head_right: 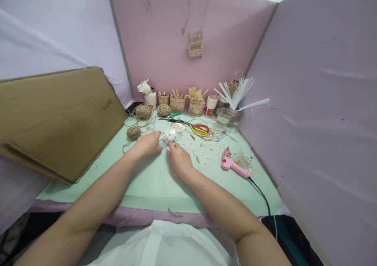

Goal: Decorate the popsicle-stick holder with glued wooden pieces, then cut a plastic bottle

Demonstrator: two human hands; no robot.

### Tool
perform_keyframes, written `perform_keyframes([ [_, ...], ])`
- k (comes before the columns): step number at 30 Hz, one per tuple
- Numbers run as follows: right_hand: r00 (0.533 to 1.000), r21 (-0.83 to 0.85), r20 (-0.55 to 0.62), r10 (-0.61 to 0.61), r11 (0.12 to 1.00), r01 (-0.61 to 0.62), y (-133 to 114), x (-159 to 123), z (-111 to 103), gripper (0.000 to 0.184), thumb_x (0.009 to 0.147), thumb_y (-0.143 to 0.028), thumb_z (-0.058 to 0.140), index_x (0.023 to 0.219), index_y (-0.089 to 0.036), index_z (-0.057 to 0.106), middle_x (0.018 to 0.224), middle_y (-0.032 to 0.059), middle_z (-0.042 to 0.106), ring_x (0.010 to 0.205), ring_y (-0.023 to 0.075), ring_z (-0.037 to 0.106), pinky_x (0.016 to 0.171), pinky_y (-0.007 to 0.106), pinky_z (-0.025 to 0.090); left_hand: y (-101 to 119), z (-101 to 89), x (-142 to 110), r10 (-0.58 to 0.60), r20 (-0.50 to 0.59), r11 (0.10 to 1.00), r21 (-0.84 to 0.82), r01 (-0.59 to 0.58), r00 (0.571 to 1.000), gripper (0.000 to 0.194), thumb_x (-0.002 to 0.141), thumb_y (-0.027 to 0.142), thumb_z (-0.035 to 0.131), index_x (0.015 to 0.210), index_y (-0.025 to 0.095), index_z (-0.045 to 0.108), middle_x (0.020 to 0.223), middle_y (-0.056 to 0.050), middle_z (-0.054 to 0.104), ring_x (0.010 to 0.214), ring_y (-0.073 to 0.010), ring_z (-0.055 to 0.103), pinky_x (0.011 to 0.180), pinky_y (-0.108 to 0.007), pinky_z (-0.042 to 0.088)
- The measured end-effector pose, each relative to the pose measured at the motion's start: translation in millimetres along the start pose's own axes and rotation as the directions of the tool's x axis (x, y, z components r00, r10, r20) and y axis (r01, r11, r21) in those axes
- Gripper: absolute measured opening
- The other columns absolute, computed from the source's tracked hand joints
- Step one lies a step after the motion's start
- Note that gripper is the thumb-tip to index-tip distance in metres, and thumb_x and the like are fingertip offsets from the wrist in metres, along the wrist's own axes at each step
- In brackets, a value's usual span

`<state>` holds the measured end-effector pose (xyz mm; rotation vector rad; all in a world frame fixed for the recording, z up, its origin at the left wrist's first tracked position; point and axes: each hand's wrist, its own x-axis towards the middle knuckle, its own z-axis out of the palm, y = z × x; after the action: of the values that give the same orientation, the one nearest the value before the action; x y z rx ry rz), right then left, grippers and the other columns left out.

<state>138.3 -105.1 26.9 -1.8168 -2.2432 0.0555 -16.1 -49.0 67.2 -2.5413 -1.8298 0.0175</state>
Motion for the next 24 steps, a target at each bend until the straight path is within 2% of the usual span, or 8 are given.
perform_keyframes([
  [7,0.999,0.029,-0.042,-0.004,1.0,0.005,-1.9,4.7,0.9,0.047,0.091,-0.012,0.034,0.137,-0.021,0.043,0.111,0.0103,0.064,0.088,0.0209,0.063,0.07,0.028,0.041,6.2,-4.0,-3.0,-0.007,0.017,1.0,-0.009,0.007,1.0,0.049,0.074,0.03,0.059,0.119,0.014,0.047,0.115,-0.016,0.063,0.101,-0.0323,0.064,0.077,-0.038,0.051],
  [24,1.0,-0.009,0.017,0.013,1.0,-0.012,-6.2,1.0,-6.1,0.054,0.086,-0.006,0.034,0.138,-0.02,0.041,0.107,0.0107,0.065,0.082,0.0209,0.064,0.065,0.028,0.04,7.2,-4.1,-1.6,-0.025,0.055,1.0,-0.017,0.026,0.998,0.052,0.076,0.033,0.06,0.122,0.016,0.045,0.119,-0.018,0.062,0.105,-0.031,0.063,0.083,-0.037,0.049],
])
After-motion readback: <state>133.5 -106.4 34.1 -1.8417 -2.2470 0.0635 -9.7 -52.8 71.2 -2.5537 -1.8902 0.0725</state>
